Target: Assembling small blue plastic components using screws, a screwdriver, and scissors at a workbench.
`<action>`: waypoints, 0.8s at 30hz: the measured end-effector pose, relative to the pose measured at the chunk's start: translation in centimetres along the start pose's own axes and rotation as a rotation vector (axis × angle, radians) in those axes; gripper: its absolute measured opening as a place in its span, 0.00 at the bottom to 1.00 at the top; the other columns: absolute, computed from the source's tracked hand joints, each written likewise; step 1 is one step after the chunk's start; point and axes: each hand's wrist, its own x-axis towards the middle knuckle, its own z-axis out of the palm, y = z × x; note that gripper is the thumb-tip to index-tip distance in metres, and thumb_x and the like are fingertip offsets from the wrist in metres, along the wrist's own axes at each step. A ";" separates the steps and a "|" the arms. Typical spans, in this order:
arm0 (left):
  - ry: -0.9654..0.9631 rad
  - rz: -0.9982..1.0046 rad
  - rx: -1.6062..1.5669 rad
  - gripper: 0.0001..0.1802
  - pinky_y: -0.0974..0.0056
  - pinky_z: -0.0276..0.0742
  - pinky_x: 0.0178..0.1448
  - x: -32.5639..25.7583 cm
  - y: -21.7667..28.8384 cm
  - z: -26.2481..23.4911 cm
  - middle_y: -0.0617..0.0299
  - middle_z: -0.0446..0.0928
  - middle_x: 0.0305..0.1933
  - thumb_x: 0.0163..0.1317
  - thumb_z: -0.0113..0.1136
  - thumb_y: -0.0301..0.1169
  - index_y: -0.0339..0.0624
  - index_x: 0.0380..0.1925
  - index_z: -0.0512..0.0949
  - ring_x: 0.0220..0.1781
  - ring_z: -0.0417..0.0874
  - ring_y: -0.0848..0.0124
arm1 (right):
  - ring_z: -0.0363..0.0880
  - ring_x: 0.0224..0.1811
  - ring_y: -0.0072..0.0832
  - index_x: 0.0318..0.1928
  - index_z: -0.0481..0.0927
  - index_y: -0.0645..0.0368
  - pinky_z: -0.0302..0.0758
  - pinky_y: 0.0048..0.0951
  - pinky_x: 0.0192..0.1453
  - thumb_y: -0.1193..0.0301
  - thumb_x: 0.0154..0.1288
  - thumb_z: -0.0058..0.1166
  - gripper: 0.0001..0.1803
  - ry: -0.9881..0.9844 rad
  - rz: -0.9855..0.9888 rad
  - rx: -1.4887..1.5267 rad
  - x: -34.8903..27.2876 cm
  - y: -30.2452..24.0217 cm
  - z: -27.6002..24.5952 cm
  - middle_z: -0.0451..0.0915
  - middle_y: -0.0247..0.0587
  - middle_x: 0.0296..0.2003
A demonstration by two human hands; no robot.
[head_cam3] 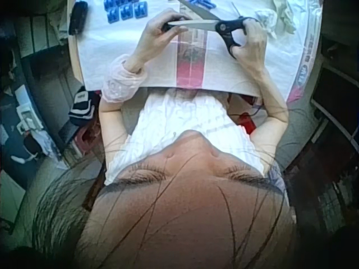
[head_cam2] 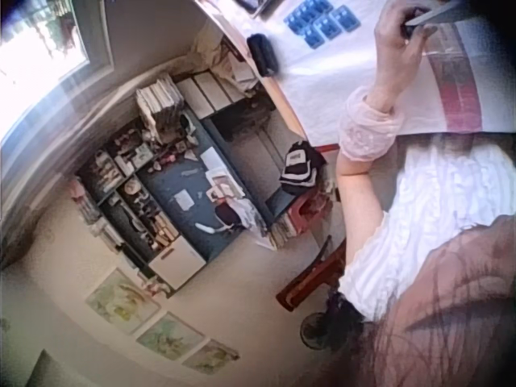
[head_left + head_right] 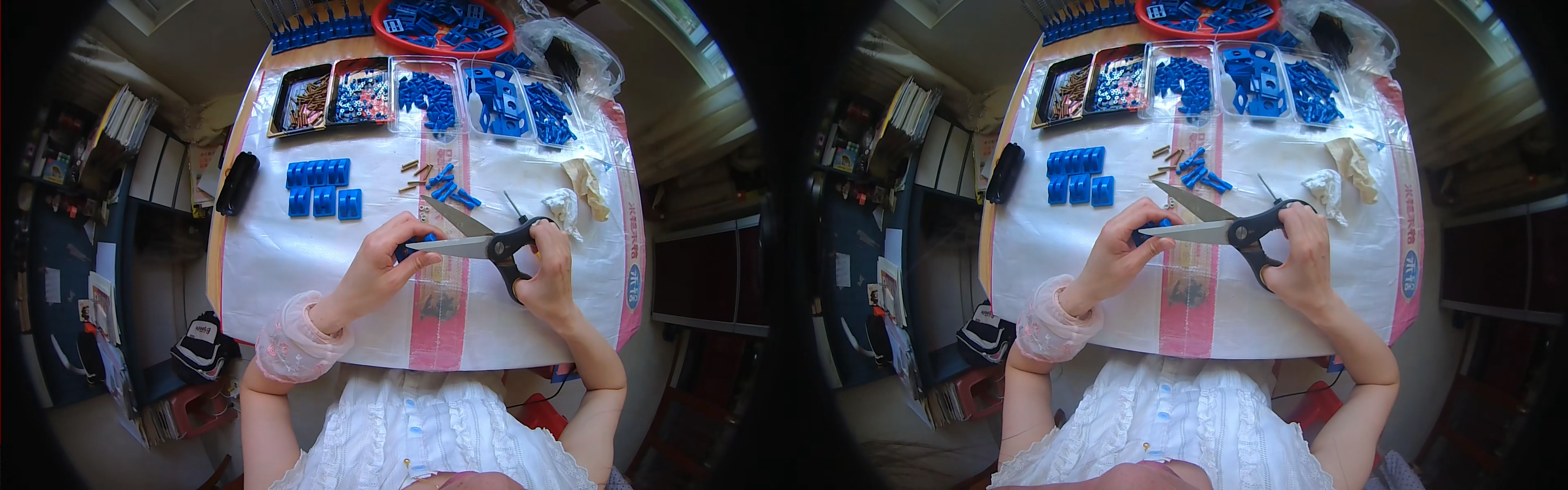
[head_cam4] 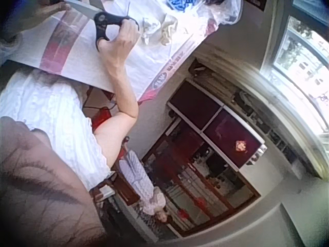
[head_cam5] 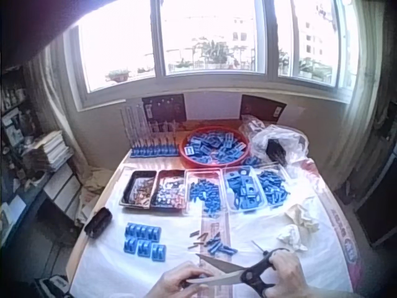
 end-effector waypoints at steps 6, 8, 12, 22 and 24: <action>-0.015 -0.029 -0.048 0.12 0.68 0.73 0.53 -0.1 -0.2 0.0 0.60 0.78 0.45 0.68 0.66 0.24 0.33 0.49 0.81 0.47 0.77 0.72 | 0.70 0.38 0.47 0.39 0.70 0.62 0.65 0.42 0.45 0.79 0.39 0.66 0.23 0.002 -0.005 -0.005 0.0 0.0 0.0 0.69 0.47 0.34; -0.021 -0.038 -0.041 0.11 0.68 0.73 0.52 -0.1 -0.3 -0.1 0.60 0.78 0.45 0.68 0.67 0.25 0.33 0.48 0.81 0.47 0.77 0.72 | 0.69 0.38 0.47 0.39 0.70 0.62 0.65 0.42 0.45 0.79 0.38 0.65 0.24 0.004 -0.008 -0.002 0.0 0.1 0.0 0.70 0.47 0.34; -0.029 -0.057 -0.038 0.11 0.68 0.73 0.51 -0.2 -0.2 -0.1 0.60 0.79 0.44 0.68 0.67 0.25 0.33 0.48 0.81 0.46 0.77 0.73 | 0.69 0.39 0.48 0.39 0.70 0.62 0.65 0.43 0.45 0.79 0.37 0.65 0.24 0.016 -0.015 0.006 -0.1 0.2 0.1 0.70 0.48 0.34; -0.036 -0.029 -0.060 0.10 0.69 0.71 0.46 -0.2 -0.3 -0.1 0.62 0.76 0.40 0.67 0.68 0.25 0.33 0.45 0.82 0.41 0.75 0.74 | 0.70 0.39 0.48 0.39 0.70 0.63 0.65 0.43 0.46 0.80 0.38 0.64 0.23 -0.002 -0.016 0.010 -0.1 0.2 -0.1 0.70 0.48 0.35; -0.035 -0.030 -0.055 0.10 0.70 0.70 0.44 -0.3 -0.5 -0.1 0.63 0.76 0.39 0.66 0.69 0.25 0.33 0.45 0.82 0.40 0.74 0.75 | 0.70 0.39 0.48 0.39 0.70 0.63 0.65 0.43 0.46 0.79 0.38 0.64 0.23 0.002 -0.019 0.012 0.0 0.2 -0.1 0.70 0.48 0.35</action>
